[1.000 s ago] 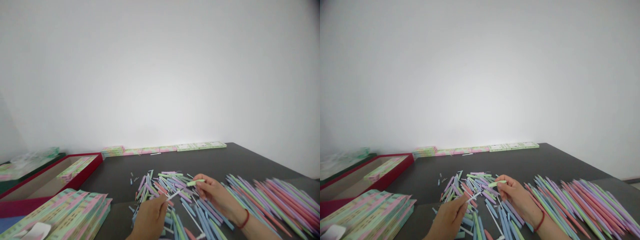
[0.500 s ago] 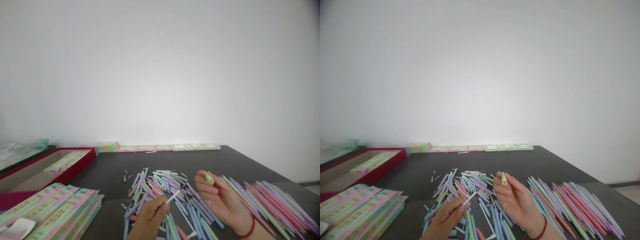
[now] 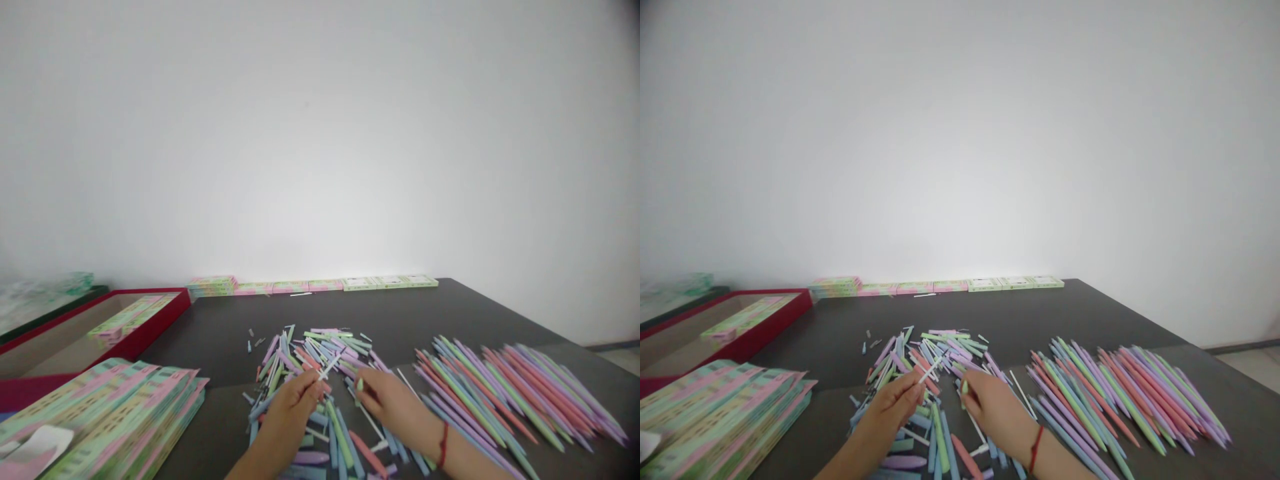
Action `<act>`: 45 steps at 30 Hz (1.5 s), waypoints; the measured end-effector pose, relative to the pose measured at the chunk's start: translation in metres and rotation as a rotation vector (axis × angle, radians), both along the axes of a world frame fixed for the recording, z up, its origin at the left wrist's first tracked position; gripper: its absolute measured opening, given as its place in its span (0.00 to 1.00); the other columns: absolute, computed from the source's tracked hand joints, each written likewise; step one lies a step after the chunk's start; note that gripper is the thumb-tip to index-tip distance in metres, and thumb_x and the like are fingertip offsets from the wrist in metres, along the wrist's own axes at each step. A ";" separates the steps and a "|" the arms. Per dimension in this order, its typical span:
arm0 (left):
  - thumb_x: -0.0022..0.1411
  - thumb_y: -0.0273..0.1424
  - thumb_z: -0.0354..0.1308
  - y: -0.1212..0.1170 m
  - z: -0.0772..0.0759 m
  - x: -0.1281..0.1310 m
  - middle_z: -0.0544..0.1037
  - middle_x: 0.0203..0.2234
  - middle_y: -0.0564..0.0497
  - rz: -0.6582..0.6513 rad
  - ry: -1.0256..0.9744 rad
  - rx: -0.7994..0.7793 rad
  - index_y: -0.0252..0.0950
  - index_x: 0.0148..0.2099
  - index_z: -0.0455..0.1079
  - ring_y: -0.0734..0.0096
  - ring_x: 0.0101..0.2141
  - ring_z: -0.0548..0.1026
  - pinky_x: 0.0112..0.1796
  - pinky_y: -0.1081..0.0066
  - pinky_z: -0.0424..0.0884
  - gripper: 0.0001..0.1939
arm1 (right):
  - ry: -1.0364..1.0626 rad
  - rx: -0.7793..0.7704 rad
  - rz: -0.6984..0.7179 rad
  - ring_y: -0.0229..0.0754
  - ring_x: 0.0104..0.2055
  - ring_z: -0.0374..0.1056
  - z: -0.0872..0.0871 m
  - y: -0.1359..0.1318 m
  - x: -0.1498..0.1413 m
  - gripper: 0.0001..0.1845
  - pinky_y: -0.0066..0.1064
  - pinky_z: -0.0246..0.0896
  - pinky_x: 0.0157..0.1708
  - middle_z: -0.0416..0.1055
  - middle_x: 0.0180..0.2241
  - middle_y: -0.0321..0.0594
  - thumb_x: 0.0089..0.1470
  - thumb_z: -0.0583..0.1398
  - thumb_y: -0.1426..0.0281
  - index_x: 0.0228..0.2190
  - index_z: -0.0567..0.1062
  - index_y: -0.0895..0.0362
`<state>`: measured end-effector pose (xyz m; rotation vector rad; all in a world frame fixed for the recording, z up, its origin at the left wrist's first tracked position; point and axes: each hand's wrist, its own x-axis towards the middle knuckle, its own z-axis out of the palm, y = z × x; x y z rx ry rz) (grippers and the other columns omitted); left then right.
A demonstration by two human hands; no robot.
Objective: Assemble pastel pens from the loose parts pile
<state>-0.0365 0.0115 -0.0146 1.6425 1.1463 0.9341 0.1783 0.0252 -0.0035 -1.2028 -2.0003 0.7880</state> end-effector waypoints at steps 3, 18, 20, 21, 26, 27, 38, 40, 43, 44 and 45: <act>0.63 0.37 0.43 0.002 0.000 -0.002 0.55 0.19 0.60 0.018 0.064 0.015 0.37 0.30 0.63 0.75 0.21 0.53 0.22 0.74 0.49 0.13 | -0.195 0.108 -0.001 0.38 0.29 0.60 -0.008 0.000 -0.005 0.04 0.29 0.51 0.31 0.66 0.26 0.34 0.52 0.55 0.74 0.28 0.69 0.56; 0.63 0.37 0.43 0.003 -0.004 -0.003 0.51 0.16 0.62 -0.003 0.077 0.001 0.38 0.27 0.59 0.76 0.19 0.50 0.21 0.74 0.46 0.14 | 0.728 -0.446 -0.005 0.32 0.17 0.48 -0.004 0.018 0.005 0.15 0.23 0.43 0.16 0.57 0.18 0.28 0.53 0.56 0.57 0.28 0.69 0.57; 0.63 0.39 0.44 0.003 -0.005 -0.003 0.53 0.17 0.61 -0.005 0.067 0.003 0.38 0.29 0.61 0.75 0.20 0.52 0.21 0.74 0.47 0.14 | 0.615 -0.349 -0.017 0.33 0.17 0.50 -0.002 0.016 0.006 0.19 0.23 0.45 0.16 0.59 0.18 0.30 0.56 0.51 0.57 0.29 0.71 0.58; 0.63 0.39 0.44 0.003 -0.006 -0.003 0.54 0.18 0.61 -0.006 0.061 0.007 0.38 0.29 0.61 0.75 0.20 0.52 0.22 0.74 0.48 0.14 | 0.534 -0.277 -0.024 0.34 0.18 0.53 -0.001 0.014 0.006 0.20 0.24 0.48 0.17 0.62 0.19 0.31 0.56 0.50 0.57 0.29 0.73 0.59; 0.64 0.38 0.44 0.005 -0.010 -0.005 0.53 0.18 0.61 0.019 0.014 0.014 0.38 0.26 0.57 0.76 0.21 0.52 0.22 0.74 0.49 0.15 | -0.026 0.176 0.138 0.41 0.36 0.65 0.008 -0.009 -0.004 0.10 0.28 0.57 0.37 0.72 0.33 0.41 0.55 0.56 0.66 0.34 0.75 0.57; 0.64 0.38 0.44 0.006 -0.010 -0.005 0.53 0.19 0.61 0.025 0.003 0.019 0.38 0.26 0.57 0.76 0.21 0.52 0.22 0.74 0.50 0.15 | -0.132 0.245 0.169 0.42 0.38 0.65 0.010 -0.013 -0.006 0.10 0.30 0.57 0.40 0.72 0.35 0.42 0.57 0.55 0.68 0.36 0.74 0.56; 0.62 0.41 0.46 0.001 -0.006 0.001 0.56 0.19 0.59 0.082 -0.001 0.042 0.38 0.27 0.63 0.75 0.21 0.55 0.23 0.75 0.54 0.16 | -0.311 0.190 0.043 0.43 0.36 0.67 -0.009 -0.007 -0.009 0.08 0.30 0.57 0.37 0.72 0.33 0.41 0.59 0.52 0.71 0.33 0.71 0.55; 0.61 0.42 0.46 0.002 -0.009 0.002 0.56 0.19 0.59 0.079 -0.017 0.027 0.37 0.27 0.63 0.76 0.21 0.54 0.22 0.76 0.53 0.17 | -0.309 0.163 0.038 0.42 0.33 0.65 -0.010 -0.006 -0.008 0.08 0.30 0.55 0.34 0.71 0.29 0.39 0.57 0.53 0.71 0.29 0.70 0.56; 0.60 0.44 0.47 0.004 -0.016 0.002 0.56 0.19 0.59 0.085 -0.073 -0.006 0.37 0.29 0.65 0.76 0.21 0.54 0.23 0.76 0.55 0.17 | -0.024 0.018 0.005 0.37 0.26 0.58 -0.004 -0.003 -0.006 0.12 0.27 0.52 0.27 0.64 0.23 0.34 0.58 0.53 0.66 0.26 0.68 0.56; 0.60 0.45 0.48 0.005 -0.019 0.003 0.56 0.19 0.60 0.090 -0.104 -0.021 0.37 0.30 0.65 0.76 0.21 0.55 0.23 0.76 0.56 0.18 | 0.161 -0.092 0.004 0.35 0.23 0.54 -0.001 -0.001 -0.005 0.13 0.25 0.49 0.23 0.60 0.21 0.32 0.58 0.53 0.63 0.26 0.68 0.56; 0.59 0.46 0.48 0.007 -0.022 0.003 0.56 0.19 0.60 0.093 -0.135 -0.037 0.37 0.30 0.66 0.77 0.21 0.55 0.24 0.76 0.57 0.18 | 0.369 -0.236 0.014 0.33 0.20 0.50 0.002 0.001 -0.004 0.14 0.24 0.45 0.19 0.56 0.19 0.30 0.58 0.53 0.61 0.26 0.67 0.56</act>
